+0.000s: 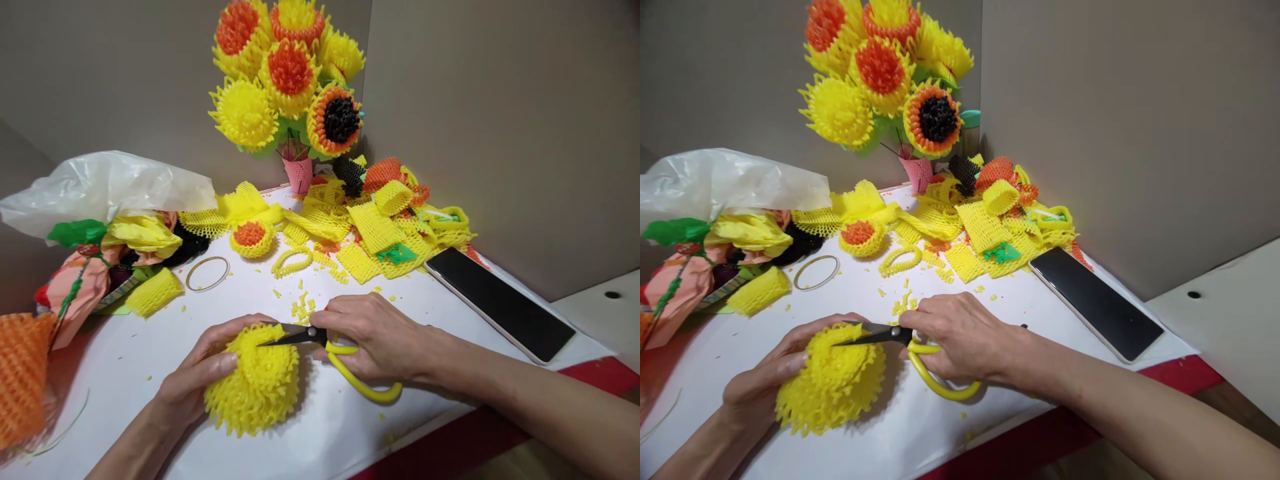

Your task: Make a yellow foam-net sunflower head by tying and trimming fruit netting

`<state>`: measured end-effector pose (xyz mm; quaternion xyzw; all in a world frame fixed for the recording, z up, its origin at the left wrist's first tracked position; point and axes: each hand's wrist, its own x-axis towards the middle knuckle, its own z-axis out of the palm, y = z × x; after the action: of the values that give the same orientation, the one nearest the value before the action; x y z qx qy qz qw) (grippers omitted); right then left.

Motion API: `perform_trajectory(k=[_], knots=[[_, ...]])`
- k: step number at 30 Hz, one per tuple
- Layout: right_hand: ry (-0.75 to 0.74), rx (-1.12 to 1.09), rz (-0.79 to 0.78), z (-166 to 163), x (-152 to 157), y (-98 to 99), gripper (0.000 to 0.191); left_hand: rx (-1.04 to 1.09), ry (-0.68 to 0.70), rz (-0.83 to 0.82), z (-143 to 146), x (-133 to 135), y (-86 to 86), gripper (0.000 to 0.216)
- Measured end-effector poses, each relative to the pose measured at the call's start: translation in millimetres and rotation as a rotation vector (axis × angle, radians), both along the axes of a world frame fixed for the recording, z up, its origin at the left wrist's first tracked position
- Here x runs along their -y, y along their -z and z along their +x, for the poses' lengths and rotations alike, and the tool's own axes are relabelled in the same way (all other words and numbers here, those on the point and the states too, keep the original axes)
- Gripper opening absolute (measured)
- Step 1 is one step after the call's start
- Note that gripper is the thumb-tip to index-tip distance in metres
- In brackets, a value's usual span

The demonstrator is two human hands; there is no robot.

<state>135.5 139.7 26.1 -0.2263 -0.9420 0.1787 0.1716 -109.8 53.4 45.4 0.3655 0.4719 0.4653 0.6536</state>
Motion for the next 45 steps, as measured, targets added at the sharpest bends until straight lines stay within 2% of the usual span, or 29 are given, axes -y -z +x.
perform_trajectory(k=[5, 13, 17, 21, 25, 32, 35, 37, 40, 43, 45], knots=[[-0.004, -0.004, -0.008, 1.7, -0.8, -0.7, 0.012, 0.002, -0.008, -0.035, -0.4, -0.3, -0.4, 0.038], [-0.006, 0.035, 0.004, 4.2, -0.8, -4.3, 0.015, 0.040, 0.026, -0.056, 3.6, -3.6, -3.1, 0.039], [-0.006, 0.069, 0.007, 3.5, -0.4, -4.5, 0.012, 0.028, 0.011, -0.109, -3.4, -0.9, 0.1, 0.042], [0.003, 0.108, 0.013, 2.8, 0.3, -6.0, 0.010, 0.042, 0.010, -0.111, -11.2, 0.6, 5.5, 0.033], [0.009, 0.116, 0.009, 2.7, 1.5, -7.3, 0.008, 0.095, 0.088, -0.079, -10.4, -3.6, 8.9, 0.041], [0.034, 0.052, -0.121, 1.6, -0.1, -4.8, 0.011, 0.113, 0.175, -0.026, -8.9, -7.9, 11.2, 0.045], [0.109, -0.042, -0.238, 0.4, -2.7, -4.9, 0.007, 0.114, 0.204, 0.031, -10.2, -8.9, 11.8, 0.049], [0.174, -0.130, -0.356, -0.9, -3.6, -6.5, 0.013, 0.085, 0.183, 0.100, -11.2, -9.6, 12.8, 0.050], [0.226, -0.254, -0.707, -2.7, -2.8, -8.7, 0.024, 0.023, 0.146, 0.203, -11.6, -9.9, 15.4, 0.049], [0.197, -0.371, -1.092, -3.6, -0.5, -7.1, 0.032, -0.029, 0.065, 0.218, -8.6, -8.4, 17.6, 0.046], [0.172, -0.432, -1.194, -4.0, 0.7, -4.5, 0.036, -0.077, -0.001, 0.196, -5.1, -6.7, 17.8, 0.045]])
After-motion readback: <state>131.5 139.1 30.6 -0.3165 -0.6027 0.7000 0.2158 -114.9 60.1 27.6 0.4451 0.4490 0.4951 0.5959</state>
